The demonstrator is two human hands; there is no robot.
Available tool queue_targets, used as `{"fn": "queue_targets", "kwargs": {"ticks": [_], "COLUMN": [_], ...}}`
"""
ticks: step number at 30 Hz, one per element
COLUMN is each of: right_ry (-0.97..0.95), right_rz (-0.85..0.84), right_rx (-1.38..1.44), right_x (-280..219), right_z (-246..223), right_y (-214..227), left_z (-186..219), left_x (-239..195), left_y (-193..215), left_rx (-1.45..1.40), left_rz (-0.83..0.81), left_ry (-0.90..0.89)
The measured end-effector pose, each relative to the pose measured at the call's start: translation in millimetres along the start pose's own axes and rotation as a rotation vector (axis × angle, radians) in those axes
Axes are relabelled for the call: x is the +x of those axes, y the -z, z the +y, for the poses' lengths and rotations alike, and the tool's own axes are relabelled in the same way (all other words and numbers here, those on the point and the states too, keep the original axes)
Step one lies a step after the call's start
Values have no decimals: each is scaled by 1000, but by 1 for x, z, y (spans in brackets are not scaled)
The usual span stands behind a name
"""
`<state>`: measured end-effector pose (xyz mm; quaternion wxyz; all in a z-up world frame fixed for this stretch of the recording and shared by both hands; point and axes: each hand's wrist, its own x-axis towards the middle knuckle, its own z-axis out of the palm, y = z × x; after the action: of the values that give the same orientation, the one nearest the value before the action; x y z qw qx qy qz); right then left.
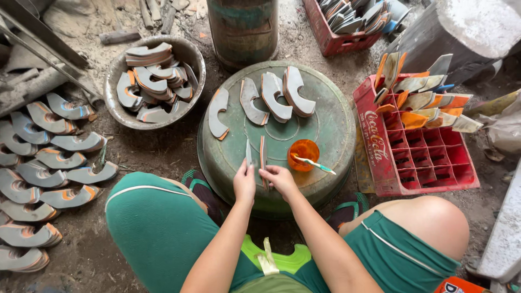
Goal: The person sits on the ground and paints curved metal parts orange using a small brush. They dip the brush into a container of orange paint, apply it to the parts, and place the finished pieces into a red crate.
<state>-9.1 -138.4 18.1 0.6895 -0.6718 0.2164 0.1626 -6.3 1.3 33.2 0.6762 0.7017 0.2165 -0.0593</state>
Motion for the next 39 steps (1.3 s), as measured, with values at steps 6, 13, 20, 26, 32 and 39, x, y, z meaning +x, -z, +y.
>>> {"fn": "queue_targets", "kwargs": {"ticks": [6,13,20,26,32,39], "right_ry": [142,391,141,866,663,573], "right_rz": [61,116,16,327,314,208], "right_rx": [-331,-299,-157,-777,-999,-677], "right_x": [-6,-22,-15,-36,-45,-45], "right_z": [-15,-23,-18,-30,-54,-59], "right_y": [-7,-13,-6,-11,-10,-3], "left_z": [-5,-5,-20,-18,-8,36], "left_x": [1,6,8,17,9,9], "left_y": [5,5,0,4,4,12], "left_rx": [-171,-50,-165,-28,-299,-517], "left_rz": [123,163,158,166,121,11], "left_ry": [-119,-248,-21,-32,143,-76]}}
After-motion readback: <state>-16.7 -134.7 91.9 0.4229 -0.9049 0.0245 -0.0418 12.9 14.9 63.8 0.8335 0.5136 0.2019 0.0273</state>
